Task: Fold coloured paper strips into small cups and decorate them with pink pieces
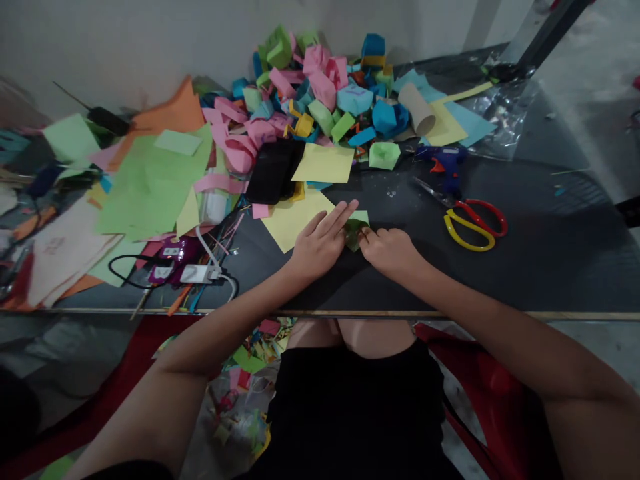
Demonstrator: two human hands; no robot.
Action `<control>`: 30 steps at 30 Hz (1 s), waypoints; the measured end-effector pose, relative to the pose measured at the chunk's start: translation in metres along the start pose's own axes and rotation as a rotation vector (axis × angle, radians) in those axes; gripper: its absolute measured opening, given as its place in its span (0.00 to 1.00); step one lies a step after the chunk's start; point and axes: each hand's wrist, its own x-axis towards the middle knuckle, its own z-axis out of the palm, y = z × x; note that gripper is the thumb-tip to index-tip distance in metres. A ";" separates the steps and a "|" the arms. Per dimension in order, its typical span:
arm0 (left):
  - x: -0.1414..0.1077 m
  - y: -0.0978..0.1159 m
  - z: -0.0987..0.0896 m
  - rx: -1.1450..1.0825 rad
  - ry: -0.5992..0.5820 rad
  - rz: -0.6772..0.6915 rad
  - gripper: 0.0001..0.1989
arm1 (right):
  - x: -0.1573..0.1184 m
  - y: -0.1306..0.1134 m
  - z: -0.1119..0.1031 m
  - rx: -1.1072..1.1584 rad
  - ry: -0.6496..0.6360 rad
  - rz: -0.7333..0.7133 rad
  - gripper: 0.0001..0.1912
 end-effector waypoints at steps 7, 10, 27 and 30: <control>-0.002 -0.004 -0.009 0.036 -0.084 -0.037 0.20 | -0.005 -0.004 -0.012 0.085 -0.179 0.077 0.26; 0.001 -0.006 -0.010 0.055 -0.078 0.017 0.19 | -0.004 -0.003 -0.013 0.101 -0.187 0.082 0.25; 0.015 -0.022 -0.006 0.116 -0.054 -0.009 0.10 | 0.009 0.020 0.013 0.204 0.106 0.155 0.18; 0.018 -0.025 0.004 0.046 0.055 -0.147 0.12 | 0.016 0.029 0.020 0.384 0.158 0.230 0.19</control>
